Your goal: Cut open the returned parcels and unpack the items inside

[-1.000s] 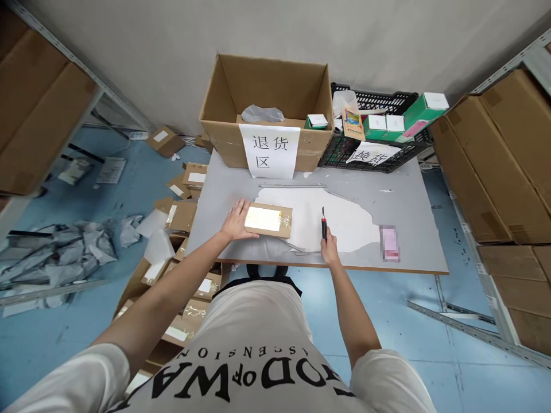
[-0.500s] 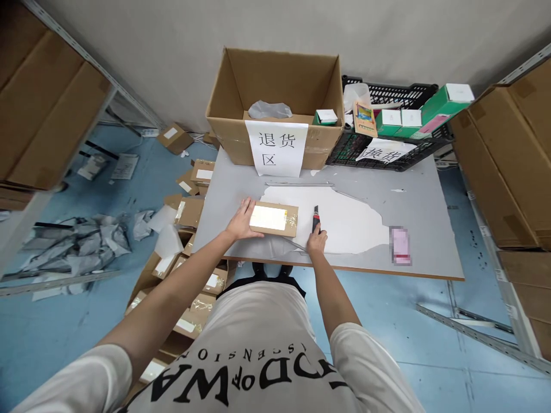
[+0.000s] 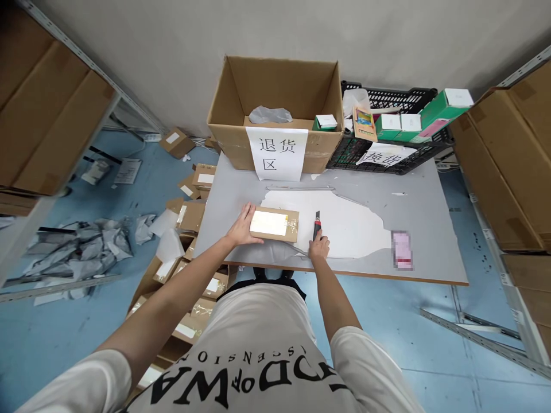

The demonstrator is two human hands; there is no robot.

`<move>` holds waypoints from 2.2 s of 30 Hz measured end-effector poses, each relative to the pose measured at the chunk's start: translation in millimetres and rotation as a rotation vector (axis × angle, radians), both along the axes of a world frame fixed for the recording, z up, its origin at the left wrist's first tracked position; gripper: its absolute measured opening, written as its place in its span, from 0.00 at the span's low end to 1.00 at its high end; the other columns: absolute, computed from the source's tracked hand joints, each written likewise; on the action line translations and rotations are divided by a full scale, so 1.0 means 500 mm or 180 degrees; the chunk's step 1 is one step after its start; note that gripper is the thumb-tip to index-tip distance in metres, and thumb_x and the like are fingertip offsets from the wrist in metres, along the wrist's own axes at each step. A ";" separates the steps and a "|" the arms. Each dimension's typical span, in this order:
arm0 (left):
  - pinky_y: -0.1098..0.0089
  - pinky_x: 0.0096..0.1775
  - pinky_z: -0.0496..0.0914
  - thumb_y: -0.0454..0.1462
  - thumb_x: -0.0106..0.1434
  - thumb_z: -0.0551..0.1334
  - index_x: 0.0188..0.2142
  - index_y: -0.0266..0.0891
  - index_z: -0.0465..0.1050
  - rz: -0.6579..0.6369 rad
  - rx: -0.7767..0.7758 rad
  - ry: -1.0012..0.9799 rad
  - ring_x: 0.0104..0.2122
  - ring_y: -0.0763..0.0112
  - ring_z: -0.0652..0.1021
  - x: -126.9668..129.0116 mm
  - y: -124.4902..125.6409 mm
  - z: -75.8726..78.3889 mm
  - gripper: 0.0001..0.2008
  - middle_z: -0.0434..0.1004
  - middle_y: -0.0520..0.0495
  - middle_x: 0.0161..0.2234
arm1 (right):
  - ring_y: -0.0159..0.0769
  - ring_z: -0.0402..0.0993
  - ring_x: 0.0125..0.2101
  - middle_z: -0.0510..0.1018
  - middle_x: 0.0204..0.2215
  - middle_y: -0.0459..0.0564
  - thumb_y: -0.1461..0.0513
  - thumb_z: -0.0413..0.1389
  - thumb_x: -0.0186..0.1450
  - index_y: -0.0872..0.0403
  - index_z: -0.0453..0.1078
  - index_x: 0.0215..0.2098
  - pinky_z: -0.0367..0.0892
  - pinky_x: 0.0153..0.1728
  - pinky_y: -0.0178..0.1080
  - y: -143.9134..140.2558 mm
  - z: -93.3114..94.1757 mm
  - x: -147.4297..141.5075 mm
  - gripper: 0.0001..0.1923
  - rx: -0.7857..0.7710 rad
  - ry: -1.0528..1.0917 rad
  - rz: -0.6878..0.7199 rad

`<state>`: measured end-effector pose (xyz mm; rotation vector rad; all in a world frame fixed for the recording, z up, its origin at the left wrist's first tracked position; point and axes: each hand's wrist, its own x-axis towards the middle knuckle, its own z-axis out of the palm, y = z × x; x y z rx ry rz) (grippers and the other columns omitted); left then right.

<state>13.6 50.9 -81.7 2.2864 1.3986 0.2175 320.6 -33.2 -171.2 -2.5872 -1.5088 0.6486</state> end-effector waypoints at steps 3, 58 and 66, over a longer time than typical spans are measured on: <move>0.49 0.59 0.50 0.62 0.41 0.65 0.66 0.30 0.32 -0.0004 -0.0066 -0.0033 0.64 0.40 0.40 -0.003 -0.002 0.010 0.66 0.32 0.27 0.66 | 0.56 0.53 0.54 0.56 0.55 0.65 0.54 0.48 0.63 0.56 0.44 0.66 0.56 0.50 0.54 0.003 0.026 -0.002 0.36 0.0161 -0.0092 0.0015; 0.56 0.62 0.41 0.57 0.51 0.60 0.65 0.29 0.38 -0.0616 0.0135 0.0337 0.65 0.55 0.41 0.046 -0.150 0.020 0.53 0.38 0.34 0.66 | 0.37 0.69 0.30 0.76 0.31 0.51 0.40 0.57 0.50 0.54 0.68 0.31 0.61 0.29 0.35 0.338 0.222 -0.094 0.27 0.0050 0.0755 0.0370; 0.56 0.62 0.42 0.55 0.52 0.60 0.65 0.30 0.38 -0.0628 0.0134 0.0383 0.65 0.56 0.41 0.046 -0.144 0.028 0.52 0.38 0.35 0.66 | 0.51 0.69 0.46 0.71 0.46 0.64 0.40 0.52 0.56 0.57 0.65 0.48 0.65 0.41 0.46 0.314 0.211 -0.124 0.34 0.0060 0.0336 0.0221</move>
